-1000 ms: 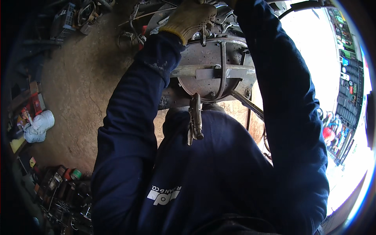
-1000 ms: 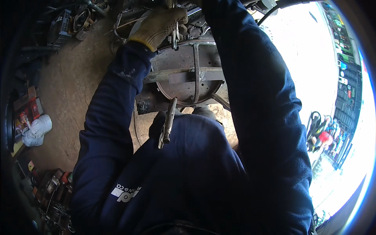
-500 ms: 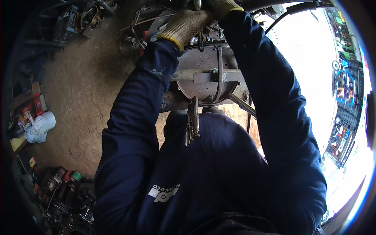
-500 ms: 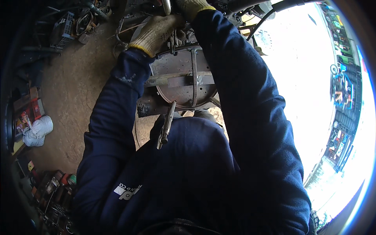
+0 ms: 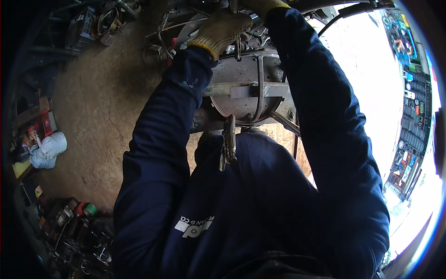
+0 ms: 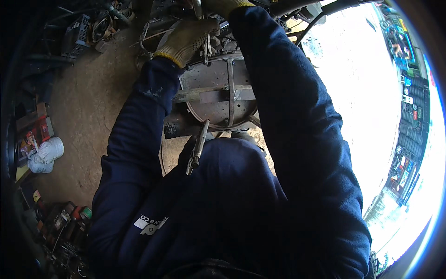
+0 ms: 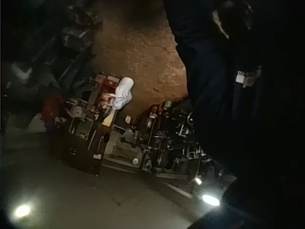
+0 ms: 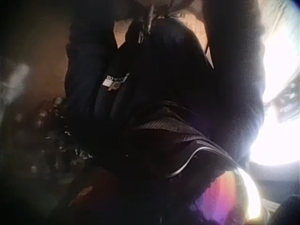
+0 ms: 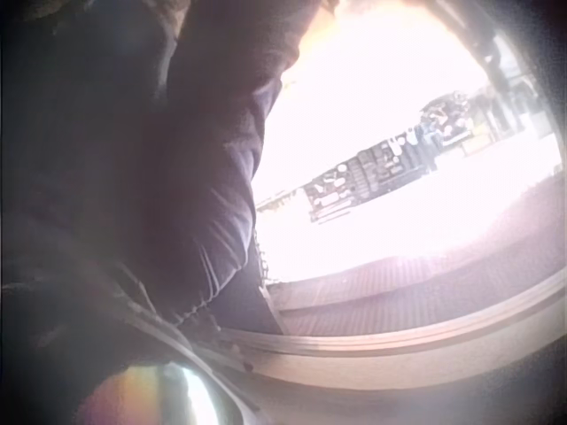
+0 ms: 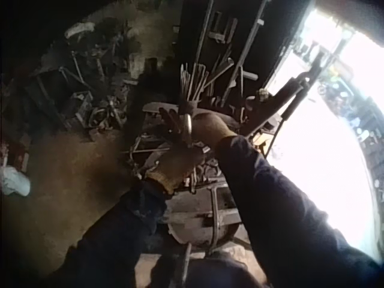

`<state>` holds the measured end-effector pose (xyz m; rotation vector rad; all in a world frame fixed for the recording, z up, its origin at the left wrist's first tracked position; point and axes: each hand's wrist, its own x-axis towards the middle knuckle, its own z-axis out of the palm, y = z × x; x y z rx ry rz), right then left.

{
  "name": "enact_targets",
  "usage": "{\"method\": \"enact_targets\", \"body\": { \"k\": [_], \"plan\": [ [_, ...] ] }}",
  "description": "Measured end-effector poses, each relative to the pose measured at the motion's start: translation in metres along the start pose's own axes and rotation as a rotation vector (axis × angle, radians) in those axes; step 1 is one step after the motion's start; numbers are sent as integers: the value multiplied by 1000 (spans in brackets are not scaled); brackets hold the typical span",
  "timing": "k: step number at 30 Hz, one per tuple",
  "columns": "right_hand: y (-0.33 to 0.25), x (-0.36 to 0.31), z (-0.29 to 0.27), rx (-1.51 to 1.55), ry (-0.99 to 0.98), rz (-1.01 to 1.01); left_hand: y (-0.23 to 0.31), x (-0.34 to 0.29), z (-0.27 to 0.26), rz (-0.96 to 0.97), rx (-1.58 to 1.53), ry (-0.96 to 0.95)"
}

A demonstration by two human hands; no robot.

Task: The person welds components of a curved metal frame together and then tightens several bolts on the structure using a wrench.

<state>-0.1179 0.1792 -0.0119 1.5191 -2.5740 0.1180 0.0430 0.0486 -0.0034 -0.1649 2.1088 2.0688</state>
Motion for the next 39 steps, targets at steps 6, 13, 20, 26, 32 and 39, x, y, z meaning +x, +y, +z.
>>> {"method": "enact_targets", "body": {
  "k": [6, 13, 20, 26, 32, 39],
  "plan": [
    [-18, 5, -17, 48, 6, -111, 3, -8, -6, 51, -44, -11],
    [-26, -3, -27, 212, 24, -47, 2, -11, -14, 68, 191, -68],
    [-29, -9, -33, 249, 2, -7, 26, -26, -20, 13, -418, -269],
    [-33, 0, -35, 281, -30, 7, 0, -14, -21, 79, -514, -234],
    [-25, -9, -55, 414, -78, 59, 14, -28, -15, 60, -426, -204],
    [-64, -110, -122, 504, -239, 113, 0, -24, -9, -77, -125, 32]
  ]
}}
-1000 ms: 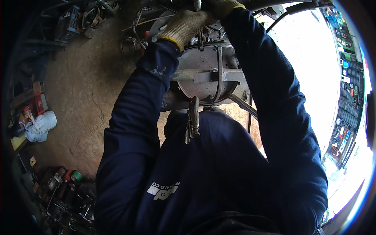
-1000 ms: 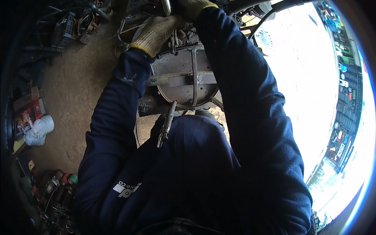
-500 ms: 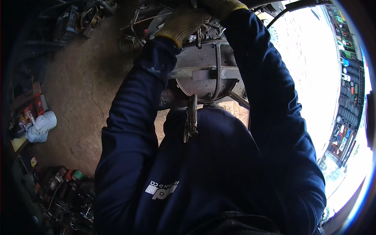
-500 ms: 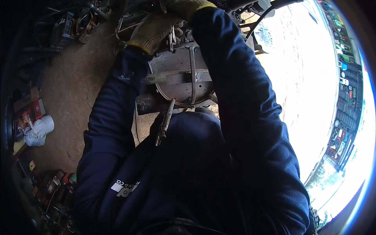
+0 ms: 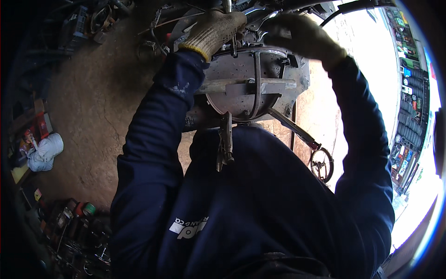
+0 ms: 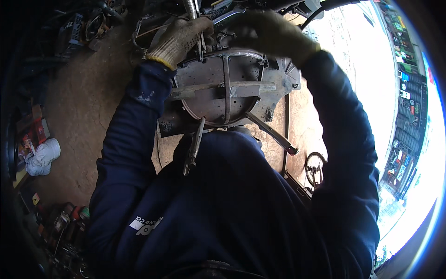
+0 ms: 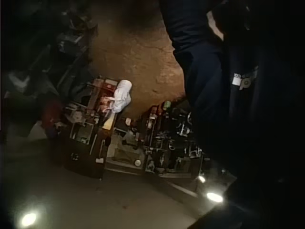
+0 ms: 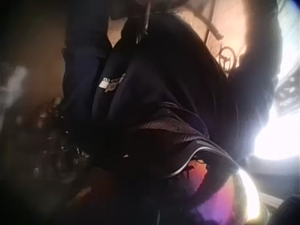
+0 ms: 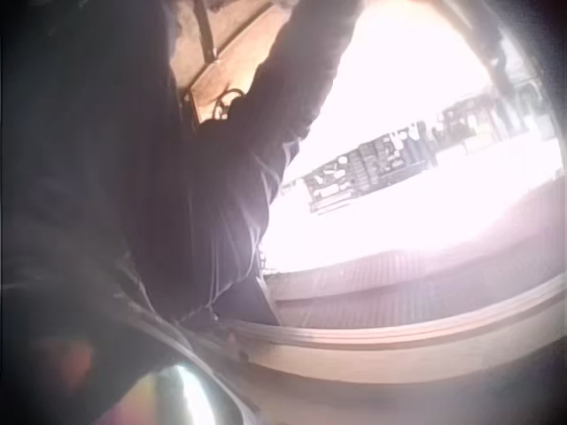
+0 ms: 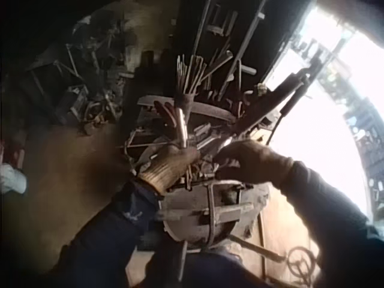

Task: The person welds components of a curved metal frame together and then tightens several bolts on the structure using a wrench.

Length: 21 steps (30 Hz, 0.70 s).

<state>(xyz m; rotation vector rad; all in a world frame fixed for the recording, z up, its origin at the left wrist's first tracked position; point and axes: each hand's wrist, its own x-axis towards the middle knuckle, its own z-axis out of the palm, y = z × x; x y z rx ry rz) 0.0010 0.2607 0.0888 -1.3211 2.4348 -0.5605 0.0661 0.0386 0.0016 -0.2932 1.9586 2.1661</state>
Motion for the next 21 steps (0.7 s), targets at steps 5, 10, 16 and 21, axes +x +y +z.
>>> {"method": "enact_targets", "body": {
  "k": [5, 10, 16, 21],
  "plan": [
    [-8, -49, 32, -128, 101, 104, 50, -22, 13, -137, 343, 20],
    [0, -47, 45, -290, 202, -35, 22, -4, 9, -18, 222, 44],
    [4, -48, 49, -270, 236, -55, 21, -2, 15, -108, 98, 32],
    [-1, -51, 44, -240, 236, -32, 24, -3, 18, -132, 128, 60]
  ]
}}
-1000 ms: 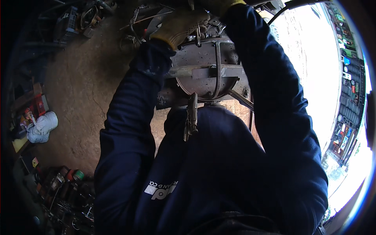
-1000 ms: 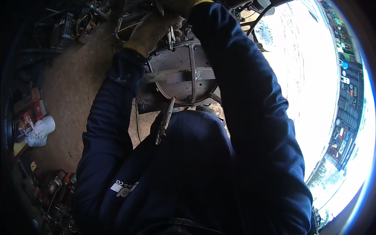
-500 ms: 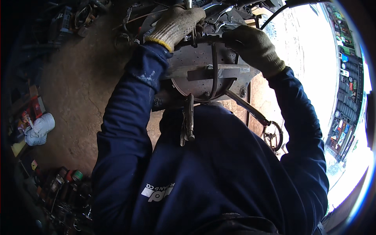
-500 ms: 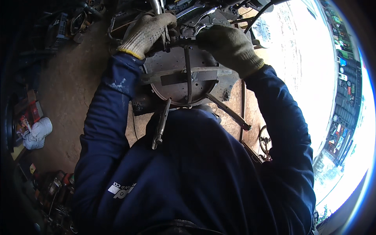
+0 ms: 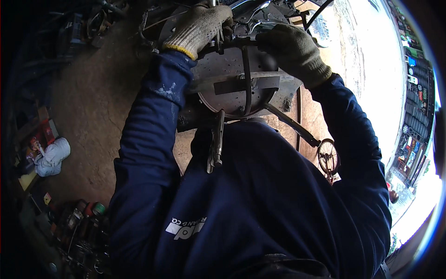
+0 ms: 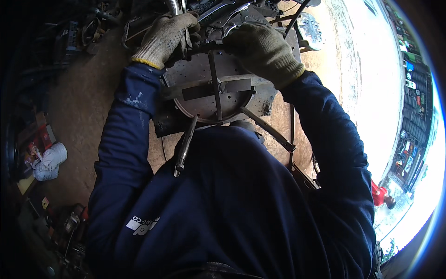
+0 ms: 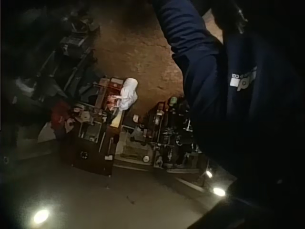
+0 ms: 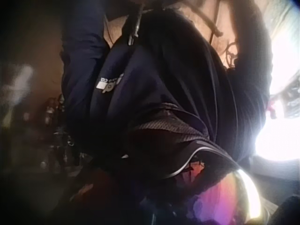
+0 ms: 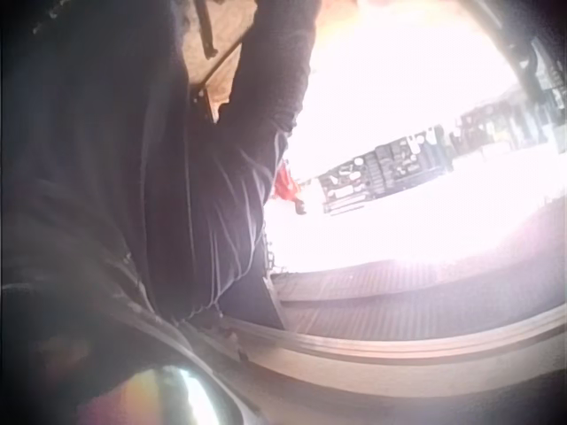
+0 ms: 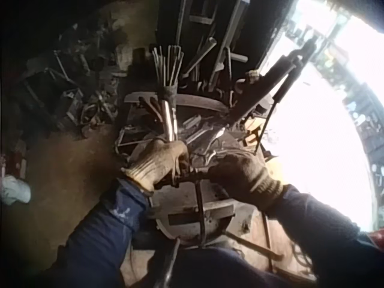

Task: The person welds components of a curved metal frame together and then tightens several bolts on the structure using a wrench.

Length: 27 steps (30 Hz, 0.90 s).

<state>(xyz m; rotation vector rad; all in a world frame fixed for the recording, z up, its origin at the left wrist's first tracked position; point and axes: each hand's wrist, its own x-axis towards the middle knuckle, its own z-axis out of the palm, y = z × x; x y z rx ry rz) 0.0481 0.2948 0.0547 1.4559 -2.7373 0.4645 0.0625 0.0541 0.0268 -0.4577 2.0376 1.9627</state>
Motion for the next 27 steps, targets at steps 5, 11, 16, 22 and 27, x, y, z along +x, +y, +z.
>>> {"method": "enact_targets", "body": {
  "k": [5, 11, 16, 22, 27],
  "plan": [
    [8, 9, -3, 420, -47, 167, 7, -6, 1, -49, -5, -26],
    [19, 85, -39, 887, 8, 231, -25, 21, 0, 53, -156, -95],
    [16, 168, -4, 544, 4, 51, -14, 15, -5, 40, -46, -94],
    [23, 193, 29, 212, 29, -36, -14, 12, -8, 133, -64, -187],
    [15, 201, 42, 30, 1, 44, -60, 56, -19, 942, 1214, 163]
  ]
}}
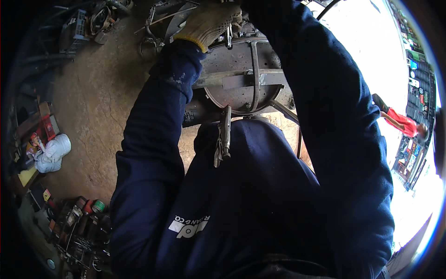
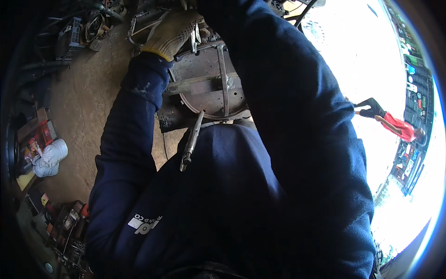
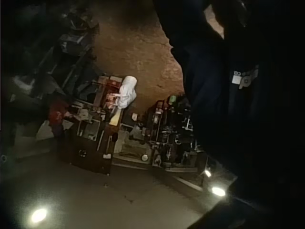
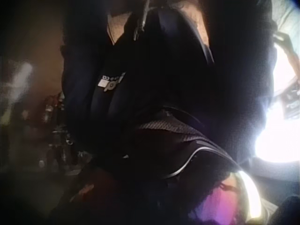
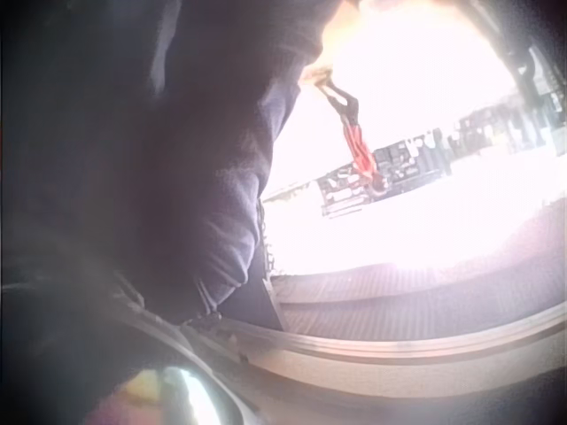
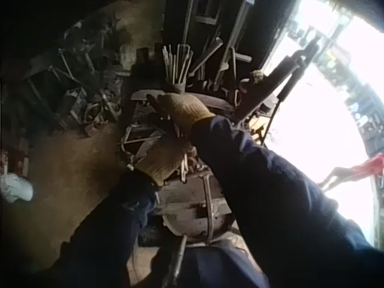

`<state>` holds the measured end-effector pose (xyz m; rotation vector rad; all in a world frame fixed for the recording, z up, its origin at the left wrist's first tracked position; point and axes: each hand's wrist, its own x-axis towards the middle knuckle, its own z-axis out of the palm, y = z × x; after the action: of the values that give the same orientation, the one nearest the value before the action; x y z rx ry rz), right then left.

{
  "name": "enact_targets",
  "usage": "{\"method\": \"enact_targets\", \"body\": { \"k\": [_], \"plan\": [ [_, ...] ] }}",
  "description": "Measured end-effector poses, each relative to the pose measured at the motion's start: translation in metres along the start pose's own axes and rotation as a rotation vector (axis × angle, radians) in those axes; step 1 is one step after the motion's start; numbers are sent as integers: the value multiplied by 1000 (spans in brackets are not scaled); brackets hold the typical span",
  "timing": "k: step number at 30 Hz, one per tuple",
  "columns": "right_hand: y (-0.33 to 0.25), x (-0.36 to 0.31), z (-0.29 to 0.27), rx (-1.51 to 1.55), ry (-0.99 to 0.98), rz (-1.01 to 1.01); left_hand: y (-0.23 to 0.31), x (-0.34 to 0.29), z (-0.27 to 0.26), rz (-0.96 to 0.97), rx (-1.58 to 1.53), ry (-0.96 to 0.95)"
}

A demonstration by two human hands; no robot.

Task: The person welds components of a curved metal frame together and then tightens several bolts on the structure using a wrench.

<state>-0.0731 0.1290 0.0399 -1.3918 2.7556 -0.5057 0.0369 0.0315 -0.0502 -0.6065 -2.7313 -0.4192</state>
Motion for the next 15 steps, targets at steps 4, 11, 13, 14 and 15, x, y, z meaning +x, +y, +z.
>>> {"method": "enact_targets", "body": {
  "k": [4, 11, 13, 14, 15],
  "plan": [
    [2, -7, 13, -262, 168, -191, -11, 5, 21, 147, -33, 167],
    [5, -9, 19, -448, 225, -237, -7, 5, 16, -3, -74, -41],
    [7, -13, 18, -500, 233, -245, -7, 7, 18, 1, -126, -54],
    [8, -15, 19, -533, 261, -263, -9, 8, 24, 33, -180, 4],
    [-4, -8, 19, -547, 306, -317, -18, -2, 21, 36, -205, 66]
  ]
}}
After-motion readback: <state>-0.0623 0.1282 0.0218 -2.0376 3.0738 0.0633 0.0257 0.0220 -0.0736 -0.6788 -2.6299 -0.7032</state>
